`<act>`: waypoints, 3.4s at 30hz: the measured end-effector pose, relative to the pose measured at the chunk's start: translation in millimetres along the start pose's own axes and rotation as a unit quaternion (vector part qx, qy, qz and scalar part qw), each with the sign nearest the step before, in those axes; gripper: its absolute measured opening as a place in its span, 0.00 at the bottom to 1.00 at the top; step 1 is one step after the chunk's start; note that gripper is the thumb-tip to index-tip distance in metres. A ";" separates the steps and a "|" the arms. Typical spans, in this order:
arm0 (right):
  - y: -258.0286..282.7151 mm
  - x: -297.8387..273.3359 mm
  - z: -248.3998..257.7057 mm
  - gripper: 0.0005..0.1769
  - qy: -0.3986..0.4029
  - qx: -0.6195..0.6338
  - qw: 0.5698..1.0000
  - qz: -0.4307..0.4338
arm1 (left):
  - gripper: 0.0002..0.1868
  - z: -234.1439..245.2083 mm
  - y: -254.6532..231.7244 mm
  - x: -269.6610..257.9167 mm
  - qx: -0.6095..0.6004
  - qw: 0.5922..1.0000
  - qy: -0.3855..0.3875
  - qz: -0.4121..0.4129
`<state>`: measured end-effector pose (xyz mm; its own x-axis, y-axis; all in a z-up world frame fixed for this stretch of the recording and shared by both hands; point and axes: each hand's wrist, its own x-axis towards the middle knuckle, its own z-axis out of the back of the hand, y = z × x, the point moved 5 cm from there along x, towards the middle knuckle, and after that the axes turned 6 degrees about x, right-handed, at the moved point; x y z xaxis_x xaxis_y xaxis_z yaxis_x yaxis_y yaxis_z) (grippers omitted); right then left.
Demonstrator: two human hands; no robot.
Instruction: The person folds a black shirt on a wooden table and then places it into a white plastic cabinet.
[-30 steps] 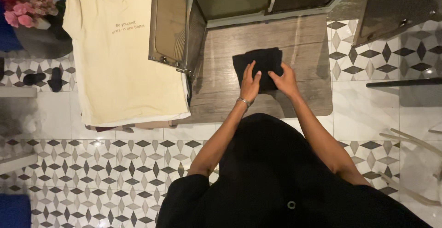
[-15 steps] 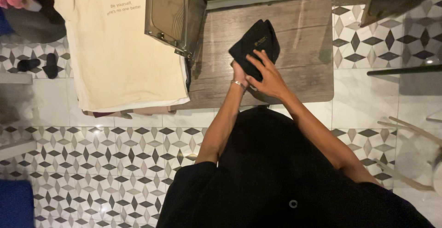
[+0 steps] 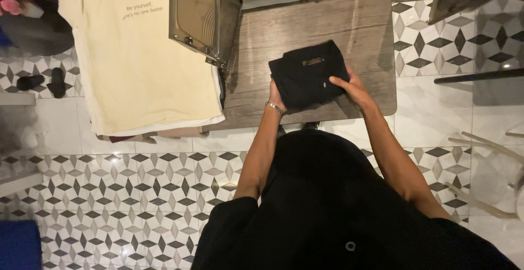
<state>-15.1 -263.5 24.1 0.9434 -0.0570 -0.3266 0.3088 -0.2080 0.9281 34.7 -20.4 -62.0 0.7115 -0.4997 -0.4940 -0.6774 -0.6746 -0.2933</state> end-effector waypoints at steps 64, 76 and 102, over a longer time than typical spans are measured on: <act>-46.6 -3.4 6.4 0.15 -0.155 -0.359 0.905 0.166 | 0.14 25.2 -28.3 -57.3 0.688 0.618 -0.285 -0.251; -38.2 -2.8 5.0 0.15 -0.170 -0.353 0.913 0.114 | 0.17 -3.3 -38.4 -50.8 0.708 0.622 -0.293 -0.160; -16.4 -28.5 -56.7 0.41 0.058 -0.574 0.801 0.162 | 0.23 -53.2 -30.2 -65.4 0.812 0.467 -0.222 -0.270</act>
<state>-40.1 -203.0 28.3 0.9808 0.1781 -0.0790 -0.1088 0.8372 0.5360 18.6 3.8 22.8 0.9960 -0.0898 -0.0036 0.0743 0.8451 -0.5295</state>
